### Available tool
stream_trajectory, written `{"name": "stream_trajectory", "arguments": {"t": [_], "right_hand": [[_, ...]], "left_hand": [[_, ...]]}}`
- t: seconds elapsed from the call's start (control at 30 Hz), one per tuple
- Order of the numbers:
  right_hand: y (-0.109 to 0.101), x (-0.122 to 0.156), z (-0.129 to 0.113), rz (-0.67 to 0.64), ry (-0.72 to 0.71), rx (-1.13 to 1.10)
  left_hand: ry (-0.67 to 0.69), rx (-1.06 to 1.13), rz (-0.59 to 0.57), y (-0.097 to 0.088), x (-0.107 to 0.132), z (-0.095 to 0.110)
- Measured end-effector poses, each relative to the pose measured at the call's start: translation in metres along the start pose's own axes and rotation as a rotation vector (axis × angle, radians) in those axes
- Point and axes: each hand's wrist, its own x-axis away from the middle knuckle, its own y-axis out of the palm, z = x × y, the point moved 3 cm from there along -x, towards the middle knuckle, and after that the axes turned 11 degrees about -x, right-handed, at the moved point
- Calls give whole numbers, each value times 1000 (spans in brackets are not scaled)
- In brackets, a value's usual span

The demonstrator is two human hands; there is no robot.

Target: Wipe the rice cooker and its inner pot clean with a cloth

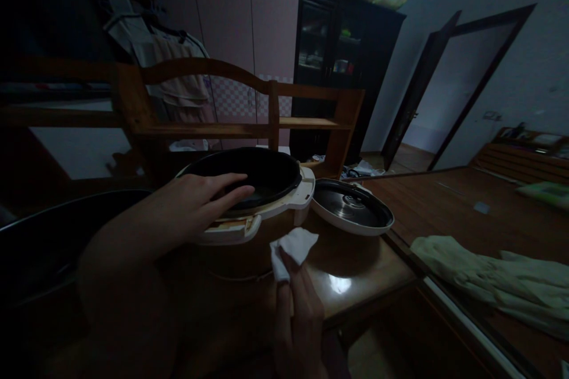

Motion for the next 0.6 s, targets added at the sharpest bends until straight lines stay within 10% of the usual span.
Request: {"name": "stream_trajectory", "arguments": {"t": [0.2,0.6], "right_hand": [[12,-40,-8,-58,-113,15],[27,-12,13,-133,-100,70]], "left_hand": [[-13,24,-1,0,-1,1],[33,-46,30,2,4,3]]}}
